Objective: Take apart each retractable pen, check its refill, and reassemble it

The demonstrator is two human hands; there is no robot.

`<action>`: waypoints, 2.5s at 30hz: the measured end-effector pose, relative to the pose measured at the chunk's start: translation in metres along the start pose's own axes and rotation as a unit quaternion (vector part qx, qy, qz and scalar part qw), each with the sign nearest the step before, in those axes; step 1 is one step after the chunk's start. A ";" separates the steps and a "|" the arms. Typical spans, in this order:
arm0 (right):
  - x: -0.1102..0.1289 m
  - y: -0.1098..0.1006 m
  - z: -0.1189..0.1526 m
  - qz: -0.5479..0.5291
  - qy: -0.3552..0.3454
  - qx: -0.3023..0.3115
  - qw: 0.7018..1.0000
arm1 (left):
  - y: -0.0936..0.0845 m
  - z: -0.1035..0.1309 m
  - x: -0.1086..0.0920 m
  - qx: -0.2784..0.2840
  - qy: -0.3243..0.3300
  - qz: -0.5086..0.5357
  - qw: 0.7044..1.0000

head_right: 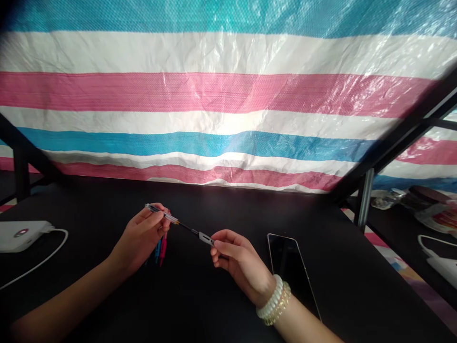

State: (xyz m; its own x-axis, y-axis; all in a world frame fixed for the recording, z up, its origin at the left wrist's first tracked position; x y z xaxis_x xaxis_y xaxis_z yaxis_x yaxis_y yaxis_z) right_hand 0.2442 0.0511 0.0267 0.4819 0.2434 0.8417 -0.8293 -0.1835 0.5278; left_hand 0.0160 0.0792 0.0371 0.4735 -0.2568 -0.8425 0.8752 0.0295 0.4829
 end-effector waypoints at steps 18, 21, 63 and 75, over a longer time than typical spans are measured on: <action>0.002 0.011 0.004 -0.006 0.044 0.090 0.995 | 0.001 0.000 0.004 -0.011 -0.056 0.076 0.995; 0.003 0.015 0.007 -0.022 0.052 0.146 0.988 | 0.002 0.001 0.007 0.002 -0.070 0.065 0.995; 0.004 0.008 0.002 -0.028 -0.072 0.087 0.993 | 0.004 -0.001 0.005 0.117 -0.166 0.231 0.951; 0.009 -0.001 0.003 0.024 -0.186 -0.066 0.980 | 0.008 0.007 0.002 0.120 -0.022 0.022 0.992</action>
State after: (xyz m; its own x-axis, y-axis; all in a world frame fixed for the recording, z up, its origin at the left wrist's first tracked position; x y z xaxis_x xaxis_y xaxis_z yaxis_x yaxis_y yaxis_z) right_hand 0.2507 0.0507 0.0343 0.4904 -0.1320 0.8614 -0.8713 -0.0562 0.4875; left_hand 0.0235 0.0724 0.0412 0.5006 -0.3025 -0.8111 0.8028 -0.1882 0.5657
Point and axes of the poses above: each hand's wrist, its own z-axis away from the middle knuckle, its own y-axis out of the palm, x = y × z, the point moved 2 cm from there along -z, towards the middle knuckle, and after that the axes turned 13 degrees about -y, right-handed, at the moved point
